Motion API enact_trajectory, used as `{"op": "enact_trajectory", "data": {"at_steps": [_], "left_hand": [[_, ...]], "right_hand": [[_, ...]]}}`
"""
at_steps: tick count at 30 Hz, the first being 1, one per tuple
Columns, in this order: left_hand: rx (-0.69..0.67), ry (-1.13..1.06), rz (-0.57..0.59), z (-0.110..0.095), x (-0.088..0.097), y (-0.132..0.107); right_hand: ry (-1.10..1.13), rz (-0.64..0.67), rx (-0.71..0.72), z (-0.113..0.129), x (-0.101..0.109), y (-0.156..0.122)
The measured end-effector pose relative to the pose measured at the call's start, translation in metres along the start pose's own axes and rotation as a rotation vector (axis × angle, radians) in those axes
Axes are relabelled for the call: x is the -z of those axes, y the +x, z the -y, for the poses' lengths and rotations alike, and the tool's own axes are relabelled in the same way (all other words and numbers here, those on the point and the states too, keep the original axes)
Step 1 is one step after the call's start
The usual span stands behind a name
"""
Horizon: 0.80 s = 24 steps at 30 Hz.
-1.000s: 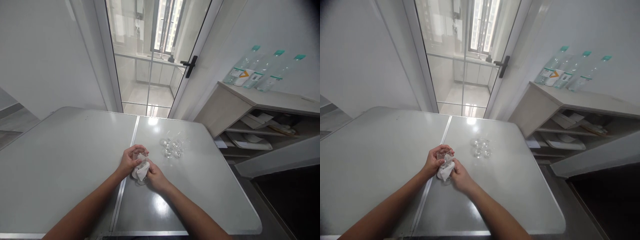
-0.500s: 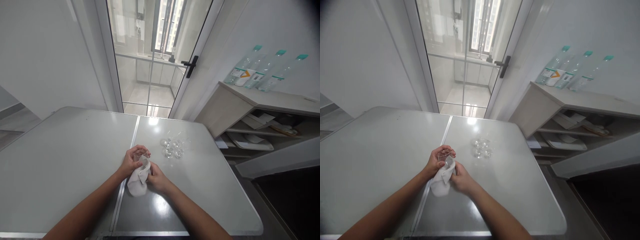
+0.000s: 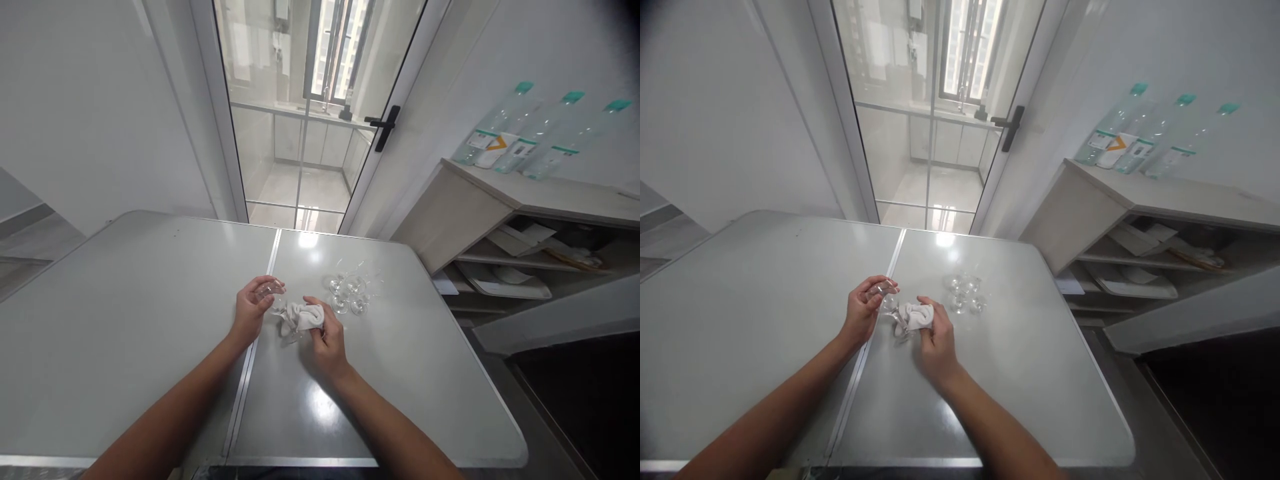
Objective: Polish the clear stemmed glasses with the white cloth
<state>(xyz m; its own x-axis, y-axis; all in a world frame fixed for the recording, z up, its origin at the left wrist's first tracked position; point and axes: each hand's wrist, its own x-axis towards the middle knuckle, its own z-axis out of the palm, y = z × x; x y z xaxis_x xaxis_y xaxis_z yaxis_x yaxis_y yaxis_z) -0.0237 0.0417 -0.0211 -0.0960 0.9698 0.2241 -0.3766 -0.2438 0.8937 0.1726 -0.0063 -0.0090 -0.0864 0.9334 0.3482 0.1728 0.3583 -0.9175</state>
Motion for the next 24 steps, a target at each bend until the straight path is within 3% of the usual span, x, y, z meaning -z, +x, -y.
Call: {"op": "enact_trajectory", "data": {"at_steps": [3, 5, 8, 13, 15, 20, 22, 24], "left_hand": [[0.022, -0.033, 0.005, 0.001, 0.0, -0.001], [0.074, -0.064, 0.086, 0.002, -0.003, -0.005], [0.147, -0.109, 0.203, 0.005, -0.008, -0.01], [0.088, -0.117, 0.144, 0.003, -0.005, -0.007], [0.07, -0.087, 0.124, 0.001, -0.003, -0.005], [-0.041, -0.015, 0.043, -0.002, -0.001, -0.002], [-0.075, -0.023, -0.008, -0.003, -0.001, -0.001], [-0.098, -0.041, -0.033, -0.003, -0.001, -0.001]], "right_hand": [[0.182, 0.113, -0.13, -0.001, -0.007, 0.0], [0.328, 0.24, -0.218, -0.004, -0.013, 0.001], [0.423, 0.331, -0.275, -0.006, -0.016, 0.002], [0.388, 0.543, -0.382, 0.001, -0.01, 0.002], [0.375, 0.459, -0.406, 0.0, -0.01, -0.001], [0.139, -0.089, -0.294, -0.006, -0.009, -0.003], [0.249, -0.073, -0.379, -0.007, -0.01, -0.001], [0.507, 0.087, -0.541, -0.007, -0.013, 0.002]]}}
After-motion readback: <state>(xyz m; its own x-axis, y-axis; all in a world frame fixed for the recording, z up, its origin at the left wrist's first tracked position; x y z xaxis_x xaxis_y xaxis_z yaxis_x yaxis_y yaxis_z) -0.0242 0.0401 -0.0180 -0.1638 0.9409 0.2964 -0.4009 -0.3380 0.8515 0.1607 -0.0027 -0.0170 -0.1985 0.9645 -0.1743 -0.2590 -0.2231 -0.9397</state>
